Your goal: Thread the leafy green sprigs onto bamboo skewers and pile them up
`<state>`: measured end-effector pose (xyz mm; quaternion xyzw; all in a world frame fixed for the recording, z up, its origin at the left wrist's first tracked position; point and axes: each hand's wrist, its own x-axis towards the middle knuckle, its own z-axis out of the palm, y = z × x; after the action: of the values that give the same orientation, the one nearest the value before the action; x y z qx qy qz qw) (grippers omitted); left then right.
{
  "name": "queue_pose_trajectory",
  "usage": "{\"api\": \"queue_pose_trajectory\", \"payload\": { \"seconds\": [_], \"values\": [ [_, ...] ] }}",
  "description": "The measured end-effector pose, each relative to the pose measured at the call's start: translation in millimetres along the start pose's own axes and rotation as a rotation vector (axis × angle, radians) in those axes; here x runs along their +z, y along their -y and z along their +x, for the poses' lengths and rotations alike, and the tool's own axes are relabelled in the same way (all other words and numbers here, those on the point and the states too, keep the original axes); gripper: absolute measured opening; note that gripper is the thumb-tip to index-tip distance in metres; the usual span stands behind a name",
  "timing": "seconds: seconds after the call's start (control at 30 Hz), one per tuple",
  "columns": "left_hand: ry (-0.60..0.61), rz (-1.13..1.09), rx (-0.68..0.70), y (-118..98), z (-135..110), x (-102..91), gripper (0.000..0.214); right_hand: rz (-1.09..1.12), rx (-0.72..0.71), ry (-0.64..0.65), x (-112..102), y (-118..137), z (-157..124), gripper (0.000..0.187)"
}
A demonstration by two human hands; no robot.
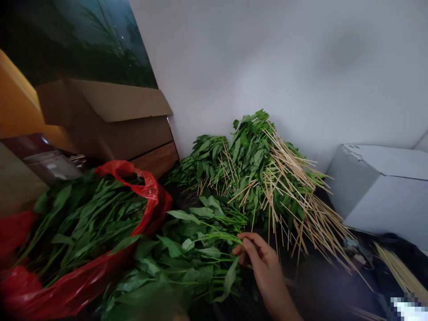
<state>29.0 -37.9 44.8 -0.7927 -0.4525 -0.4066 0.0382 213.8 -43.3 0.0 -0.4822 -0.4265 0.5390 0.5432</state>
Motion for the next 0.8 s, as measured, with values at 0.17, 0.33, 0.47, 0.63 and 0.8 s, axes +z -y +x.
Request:
{"api": "queue_pose_trajectory", "payload": {
  "seconds": [0.17,0.33,0.47,0.63,0.8],
  "values": [
    [0.035,0.048,0.016,11,-6,-25.9,0.024,-0.062,-0.060,0.003,2,5,-3,0.043],
    [0.189,0.130,0.022,12,6,-31.5,0.015,-0.103,-0.137,0.034,1,3,-3,0.041],
    [0.202,0.167,0.012,13,6,-24.7,0.005,-0.154,-0.169,0.014,2,0,-5,0.039],
    [0.152,0.217,0.058,18,1,-19.1,0.011,-0.155,-0.192,0.001,4,-3,-7,0.037],
    [0.186,0.216,0.099,21,2,-13.7,0.008,-0.152,-0.196,0.054,4,-4,-7,0.034]
  ]
}}
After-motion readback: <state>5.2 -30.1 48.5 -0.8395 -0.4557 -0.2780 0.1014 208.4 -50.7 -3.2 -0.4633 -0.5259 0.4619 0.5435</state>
